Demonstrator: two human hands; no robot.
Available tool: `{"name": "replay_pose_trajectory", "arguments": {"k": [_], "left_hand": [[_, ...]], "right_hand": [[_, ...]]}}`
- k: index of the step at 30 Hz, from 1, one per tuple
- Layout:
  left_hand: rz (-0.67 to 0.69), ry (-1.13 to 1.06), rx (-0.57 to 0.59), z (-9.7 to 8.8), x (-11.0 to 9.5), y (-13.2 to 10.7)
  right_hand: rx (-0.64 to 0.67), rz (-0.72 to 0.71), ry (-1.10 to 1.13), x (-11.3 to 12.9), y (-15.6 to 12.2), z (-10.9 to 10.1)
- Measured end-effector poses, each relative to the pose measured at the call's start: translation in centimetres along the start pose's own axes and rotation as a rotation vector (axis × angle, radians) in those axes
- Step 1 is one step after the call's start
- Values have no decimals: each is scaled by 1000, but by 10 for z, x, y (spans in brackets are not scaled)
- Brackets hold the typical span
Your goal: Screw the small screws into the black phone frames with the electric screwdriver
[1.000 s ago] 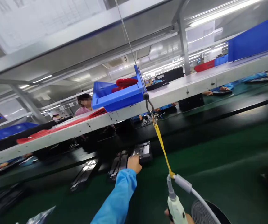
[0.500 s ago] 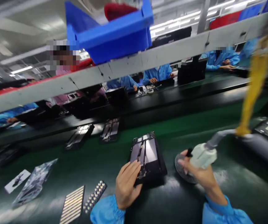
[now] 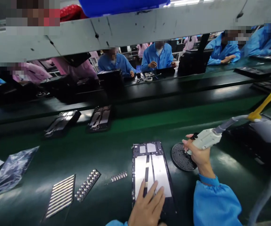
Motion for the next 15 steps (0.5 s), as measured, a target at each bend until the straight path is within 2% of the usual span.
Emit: {"name": "replay_pose_trajectory", "arguments": {"k": [4, 7, 9, 12, 15], "left_hand": [[-85, -34, 58, 26, -8, 22], [-141, -40, 4, 30, -13, 33], [-170, -99, -108, 20, -14, 38], [-270, -289, -299, -4, -2, 41], [-350, -449, -364, -23, 18, 40]], "right_hand": [[5, -16, -33, -2, 1, 1], [12, -5, -54, -6, 2, 3], [20, 4, -66, -8, 2, 5], [13, 15, -97, -9, 2, 6], [3, 25, -119, -7, 2, 6]]}}
Point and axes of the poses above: each hand's wrist, its own y-axis towards the middle knuckle, its own z-axis out of the palm, x = y × z, the point moved 8 cm from there along y, towards the middle knuckle, and after that the axes turned 1 degree about -y, right-handed, at the moved point
